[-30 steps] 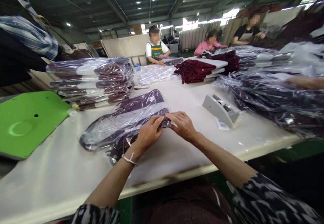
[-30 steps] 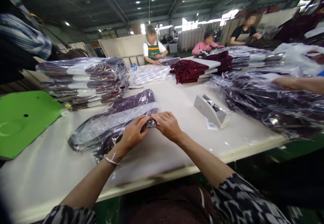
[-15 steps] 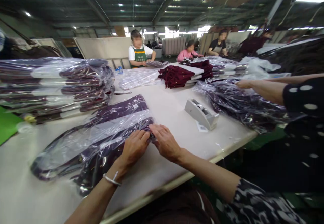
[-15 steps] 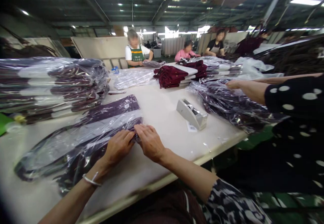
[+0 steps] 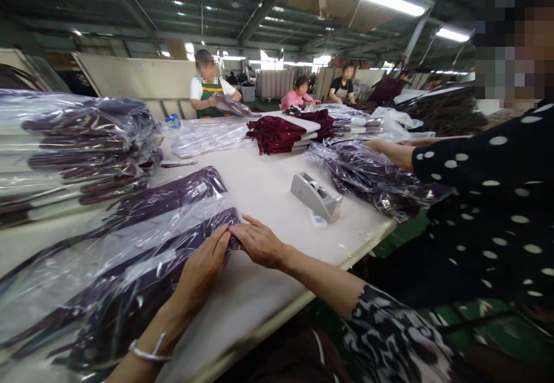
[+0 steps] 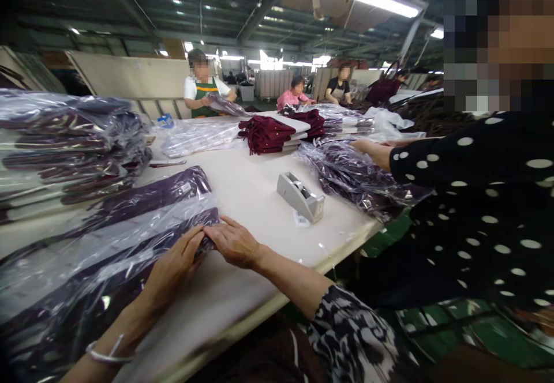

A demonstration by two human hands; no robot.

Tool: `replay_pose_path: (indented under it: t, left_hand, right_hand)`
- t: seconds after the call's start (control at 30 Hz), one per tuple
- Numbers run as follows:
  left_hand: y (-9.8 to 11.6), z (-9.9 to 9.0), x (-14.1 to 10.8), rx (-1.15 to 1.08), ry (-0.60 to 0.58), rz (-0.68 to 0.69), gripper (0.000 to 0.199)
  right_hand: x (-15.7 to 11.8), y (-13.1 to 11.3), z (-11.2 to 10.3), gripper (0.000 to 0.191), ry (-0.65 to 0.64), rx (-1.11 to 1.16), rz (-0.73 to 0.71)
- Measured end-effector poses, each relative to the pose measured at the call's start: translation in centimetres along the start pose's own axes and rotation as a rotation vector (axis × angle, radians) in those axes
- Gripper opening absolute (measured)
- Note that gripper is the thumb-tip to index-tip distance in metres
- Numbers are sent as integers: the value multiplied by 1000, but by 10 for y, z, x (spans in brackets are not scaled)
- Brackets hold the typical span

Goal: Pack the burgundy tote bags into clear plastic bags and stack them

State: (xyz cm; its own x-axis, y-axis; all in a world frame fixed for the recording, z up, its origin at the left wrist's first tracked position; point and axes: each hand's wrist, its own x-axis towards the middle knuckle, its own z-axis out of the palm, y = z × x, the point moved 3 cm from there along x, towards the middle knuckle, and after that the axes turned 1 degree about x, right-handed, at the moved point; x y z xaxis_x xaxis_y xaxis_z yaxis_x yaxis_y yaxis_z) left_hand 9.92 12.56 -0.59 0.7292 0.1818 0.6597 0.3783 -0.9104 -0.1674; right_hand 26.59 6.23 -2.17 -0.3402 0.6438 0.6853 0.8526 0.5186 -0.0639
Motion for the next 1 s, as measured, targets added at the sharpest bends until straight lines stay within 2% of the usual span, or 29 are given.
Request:
replay_pose_path:
  t: [0.07,0.13,0.17,0.23,0.3,0.37,0.4,0.43,0.5,0.57,0.7,0.87,1.0]
  left_hand:
    - [-1,2,-2,15,5,67,31]
    - [-4,3,-5,29,-11,108,31]
    - [-6,4,-5,37,-20,109,31]
    - [-10,3,-6,52,-24,94,31]
    - [-12,1,-5,56,-18,73,31]
    - [-13,-1,-4,41,-19,65,32]
    - [-13,-2,-3,31,-20,66,33]
    - [-13,-3,-2,23,-18,67,34]
    - [-12,-3,-2,13,-13,69,35]
    - [-11,-2,-3,16,-14,62,35]
    - [-7,4,-7,22,-27,55,34]
    - [-5,5,-8,-4,10,51,32]
    - [-1,0,-4,-29,26,40,31]
  right_hand:
    - [-1,-3,5,40,-11,7,37]
    - [-4,-5,1,44,-3,19,80]
    - [-6,-3,-8,48,1,32,100]
    - [-14,13,-39,55,22,59,189]
    - [-29,48,-87,49,68,58,417]
    - [-52,96,-141,32,139,-5,824]
    - [-63,118,-165,31,155,-41,938]
    - [-75,138,-183,29,130,-43,1087]
    - [-97,169,-205,23,18,35,1360]
    - [-111,185,-209,22,-78,156,1506]
    - [-121,196,-195,24,-112,340,1581]
    - [-115,201,-189,18,-5,458,1586]
    - [-108,189,-209,18,169,494,1565]
